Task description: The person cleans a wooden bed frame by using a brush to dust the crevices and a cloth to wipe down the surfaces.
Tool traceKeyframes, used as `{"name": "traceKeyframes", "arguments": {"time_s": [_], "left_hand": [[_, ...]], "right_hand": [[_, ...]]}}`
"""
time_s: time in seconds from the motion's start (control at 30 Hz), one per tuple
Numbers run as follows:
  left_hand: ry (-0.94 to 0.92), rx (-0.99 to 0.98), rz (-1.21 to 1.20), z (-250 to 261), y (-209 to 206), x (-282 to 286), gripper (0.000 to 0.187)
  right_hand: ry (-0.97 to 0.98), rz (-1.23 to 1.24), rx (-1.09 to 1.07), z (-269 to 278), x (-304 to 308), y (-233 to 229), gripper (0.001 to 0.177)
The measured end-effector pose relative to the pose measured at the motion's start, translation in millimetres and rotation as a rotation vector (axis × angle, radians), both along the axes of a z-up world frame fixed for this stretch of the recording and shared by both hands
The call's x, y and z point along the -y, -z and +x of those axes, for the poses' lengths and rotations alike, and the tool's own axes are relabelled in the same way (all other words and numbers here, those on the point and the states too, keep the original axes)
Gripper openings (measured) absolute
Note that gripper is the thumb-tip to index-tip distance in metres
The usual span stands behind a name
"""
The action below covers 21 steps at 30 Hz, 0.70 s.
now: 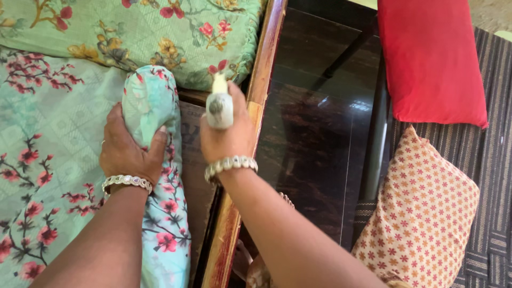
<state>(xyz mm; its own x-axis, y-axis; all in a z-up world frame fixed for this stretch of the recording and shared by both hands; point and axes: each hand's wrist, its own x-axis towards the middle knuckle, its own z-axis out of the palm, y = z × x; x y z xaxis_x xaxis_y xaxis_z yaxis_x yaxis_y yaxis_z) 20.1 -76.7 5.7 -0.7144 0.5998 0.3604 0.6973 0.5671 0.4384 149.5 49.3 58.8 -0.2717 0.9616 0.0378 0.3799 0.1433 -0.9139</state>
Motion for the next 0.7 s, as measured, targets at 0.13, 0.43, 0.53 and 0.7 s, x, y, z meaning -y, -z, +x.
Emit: {"name": "traceKeyframes", "arguments": {"time_s": [0.13,0.43,0.53,0.7], "left_hand": [[0.009,-0.031,-0.002,0.0,-4.4,-2.4,0.087],[-0.022,0.033,0.008,-3.4,-1.3,-5.6,0.090],[0.037,-0.022,0.019,-4.6,-0.1,0.5,0.088],[0.031,-0.003,0.029,-3.5,-2.8,-0.1,0.085]], "right_hand": [[-0.060,-0.032,0.159,-2.9,-11.8,7.5,0.063],[-0.688,-0.237,0.560,14.4,18.0,-11.0,0.051],[-0.657,-0.260,0.529,7.9,4.2,-18.2,0.037],[-0.516,-0.191,0.435,6.1,12.3,-19.0,0.033]]}}
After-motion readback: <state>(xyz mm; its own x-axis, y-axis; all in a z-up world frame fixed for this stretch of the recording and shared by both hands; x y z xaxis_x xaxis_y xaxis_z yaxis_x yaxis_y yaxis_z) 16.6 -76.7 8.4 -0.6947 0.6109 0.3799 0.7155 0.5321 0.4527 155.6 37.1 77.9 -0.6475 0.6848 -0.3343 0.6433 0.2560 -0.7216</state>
